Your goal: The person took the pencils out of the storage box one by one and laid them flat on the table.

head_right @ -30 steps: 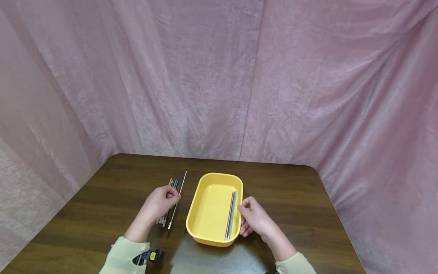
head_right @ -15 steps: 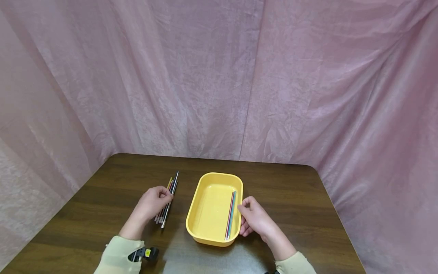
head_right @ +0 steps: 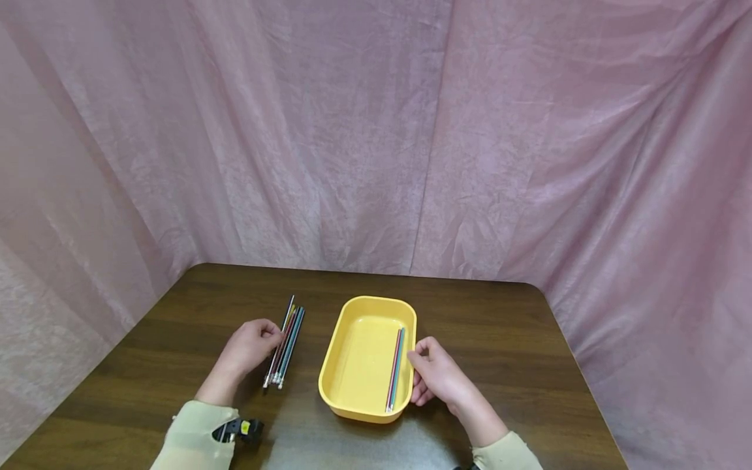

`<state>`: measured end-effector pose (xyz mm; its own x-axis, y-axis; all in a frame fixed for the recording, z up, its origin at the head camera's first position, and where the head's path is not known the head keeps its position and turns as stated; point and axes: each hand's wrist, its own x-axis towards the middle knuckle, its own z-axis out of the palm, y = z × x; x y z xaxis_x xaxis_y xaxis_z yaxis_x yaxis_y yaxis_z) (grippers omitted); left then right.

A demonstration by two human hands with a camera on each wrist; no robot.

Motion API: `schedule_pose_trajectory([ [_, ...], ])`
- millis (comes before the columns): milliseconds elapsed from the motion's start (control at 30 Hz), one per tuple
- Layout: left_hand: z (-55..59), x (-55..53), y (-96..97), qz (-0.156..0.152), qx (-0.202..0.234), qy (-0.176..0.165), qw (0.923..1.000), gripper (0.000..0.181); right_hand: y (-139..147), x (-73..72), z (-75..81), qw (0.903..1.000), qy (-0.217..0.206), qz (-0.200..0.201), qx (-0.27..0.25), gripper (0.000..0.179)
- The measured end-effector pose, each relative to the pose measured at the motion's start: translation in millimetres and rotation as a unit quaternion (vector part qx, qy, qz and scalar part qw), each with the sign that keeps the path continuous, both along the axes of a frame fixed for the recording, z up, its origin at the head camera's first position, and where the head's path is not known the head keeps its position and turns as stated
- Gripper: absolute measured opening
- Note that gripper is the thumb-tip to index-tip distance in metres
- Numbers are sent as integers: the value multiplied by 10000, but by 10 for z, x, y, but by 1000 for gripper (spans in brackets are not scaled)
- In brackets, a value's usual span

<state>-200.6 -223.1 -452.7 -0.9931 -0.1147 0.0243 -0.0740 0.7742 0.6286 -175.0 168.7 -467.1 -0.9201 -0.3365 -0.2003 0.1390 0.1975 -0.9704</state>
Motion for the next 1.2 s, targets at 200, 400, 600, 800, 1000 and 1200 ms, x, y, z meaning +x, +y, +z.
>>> schedule_pose_trajectory([
  [200,-19,-44,-70,71,-87,-84,9999,15,1,-3,4,10000,-31,-10,22,21],
  [400,-62,-91,-158,127,-144,-107,9998,17,1,-7,0,10000,-21,-21,29,22],
  [600,-115,-130,-244,170,-188,-226,9994,19,-7,-8,-7,10000,-43,-28,2,21],
  [800,-142,-146,-318,194,-175,-291,9992,19,-5,-7,-3,10000,-40,-29,27,22],
  [1000,-199,-164,-374,245,-177,-356,9989,19,-6,-6,-1,10000,-48,-22,51,22],
  [1200,-243,-187,-395,259,-292,-439,9983,18,-4,-8,0,10000,-60,-8,27,22],
])
